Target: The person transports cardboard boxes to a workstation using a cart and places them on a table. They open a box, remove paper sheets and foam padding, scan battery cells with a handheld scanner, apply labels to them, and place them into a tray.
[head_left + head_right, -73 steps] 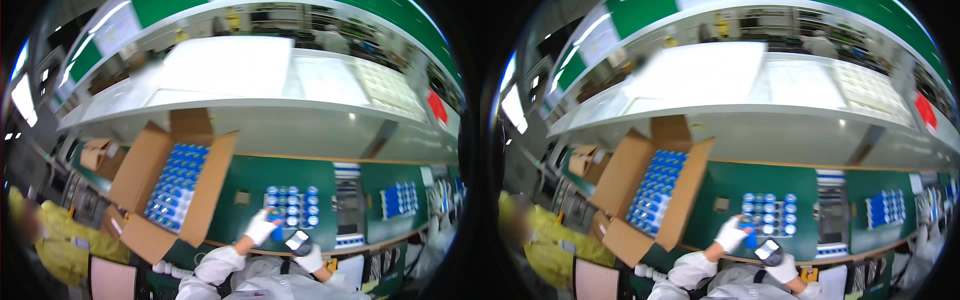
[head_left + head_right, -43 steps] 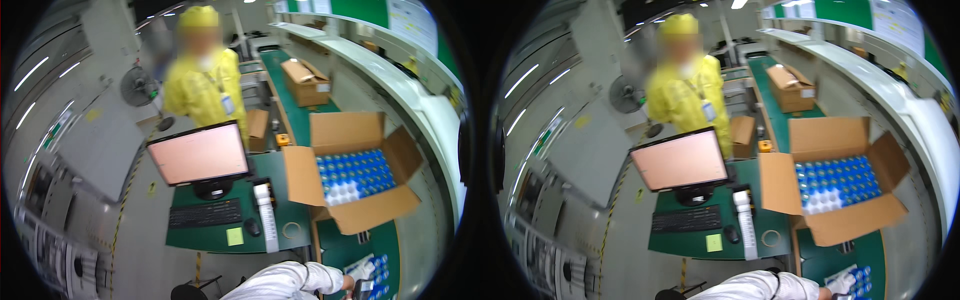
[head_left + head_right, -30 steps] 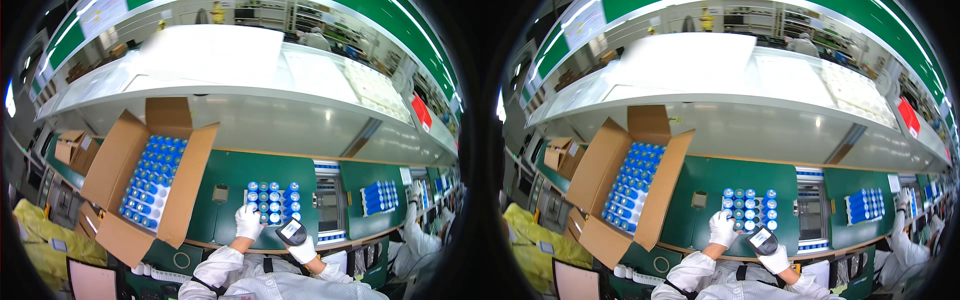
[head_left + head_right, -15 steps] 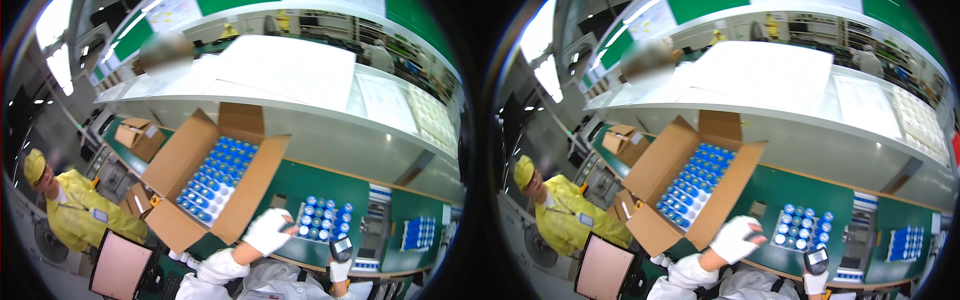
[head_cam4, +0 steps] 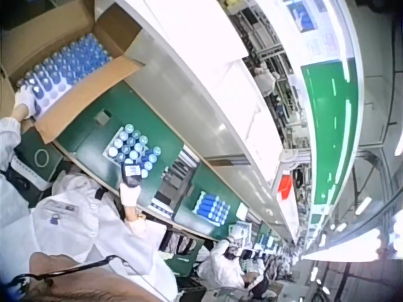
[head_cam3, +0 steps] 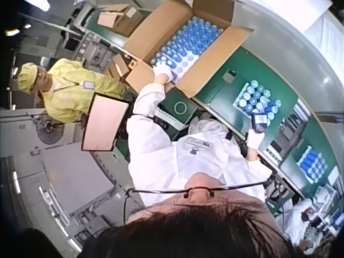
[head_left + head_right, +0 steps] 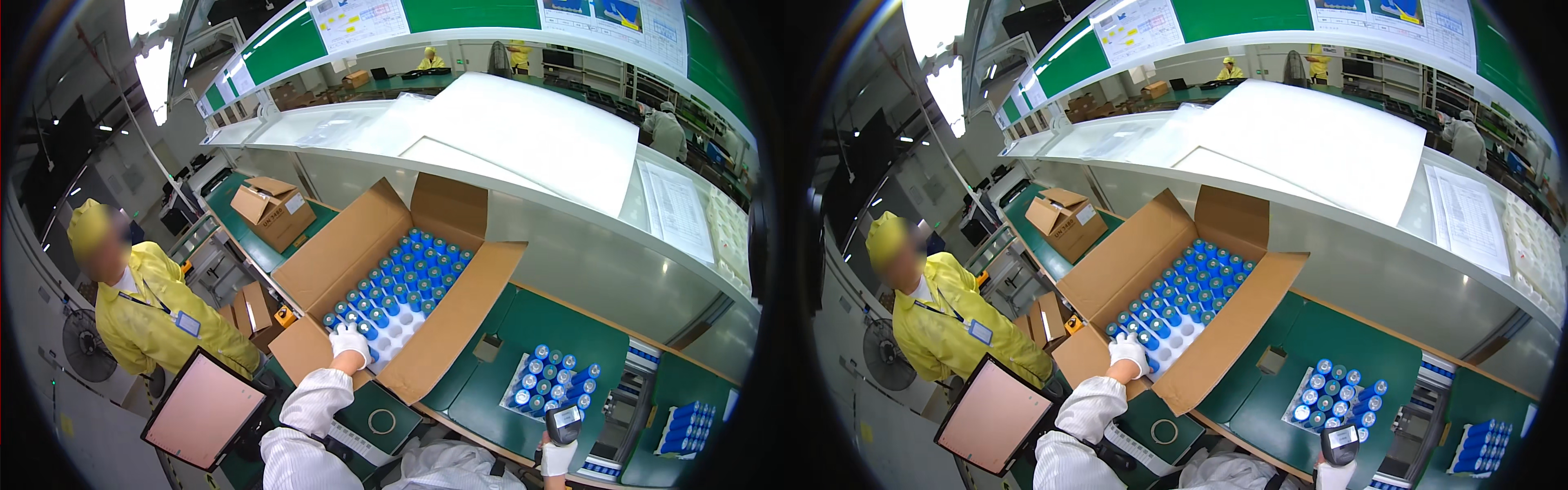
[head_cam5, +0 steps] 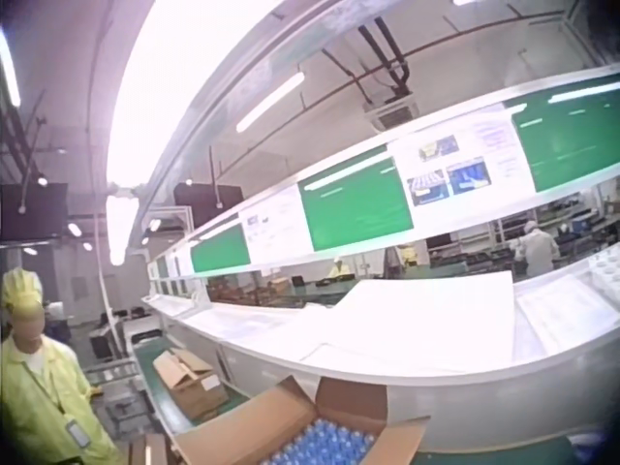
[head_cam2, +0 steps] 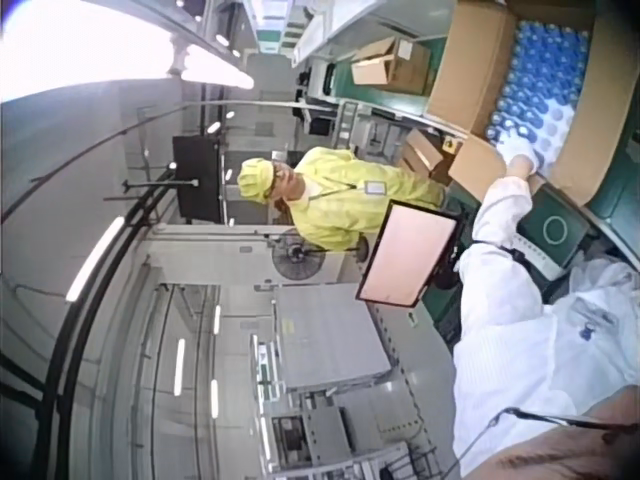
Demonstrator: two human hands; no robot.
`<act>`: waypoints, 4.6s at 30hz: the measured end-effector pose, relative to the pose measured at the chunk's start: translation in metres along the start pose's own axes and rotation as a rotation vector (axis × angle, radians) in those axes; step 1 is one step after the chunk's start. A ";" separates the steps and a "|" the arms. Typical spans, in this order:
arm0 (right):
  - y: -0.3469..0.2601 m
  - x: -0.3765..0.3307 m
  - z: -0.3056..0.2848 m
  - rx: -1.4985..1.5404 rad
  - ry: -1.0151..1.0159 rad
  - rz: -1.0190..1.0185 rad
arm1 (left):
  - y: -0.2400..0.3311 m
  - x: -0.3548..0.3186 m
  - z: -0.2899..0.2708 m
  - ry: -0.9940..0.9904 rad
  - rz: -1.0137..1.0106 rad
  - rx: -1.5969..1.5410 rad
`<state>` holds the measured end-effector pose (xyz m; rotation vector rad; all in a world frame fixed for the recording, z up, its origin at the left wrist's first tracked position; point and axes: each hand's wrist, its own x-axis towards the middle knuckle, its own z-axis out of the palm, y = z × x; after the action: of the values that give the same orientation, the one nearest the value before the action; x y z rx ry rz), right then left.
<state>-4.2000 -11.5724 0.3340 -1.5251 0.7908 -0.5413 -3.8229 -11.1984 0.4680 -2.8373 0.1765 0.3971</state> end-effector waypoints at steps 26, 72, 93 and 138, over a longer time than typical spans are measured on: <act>-0.170 -0.021 0.038 -0.453 -0.354 -0.511 | 0.245 -0.078 -0.108 -0.860 0.126 -2.076; -0.116 -0.059 -0.050 -0.345 0.069 -0.129 | 0.448 -0.098 -0.019 0.116 0.959 -0.269; -0.099 -0.015 0.055 -0.395 -0.271 -0.368 | 0.001 0.074 -0.037 0.423 0.151 -0.438; -0.181 -0.023 0.028 -0.206 -0.473 -0.371 | 0.238 -0.088 -0.084 -1.111 0.291 -2.399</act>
<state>-4.1641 -11.5383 0.5117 -1.9109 0.2013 -0.3487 -3.9232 -11.4425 0.5122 0.6188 0.1198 -1.0615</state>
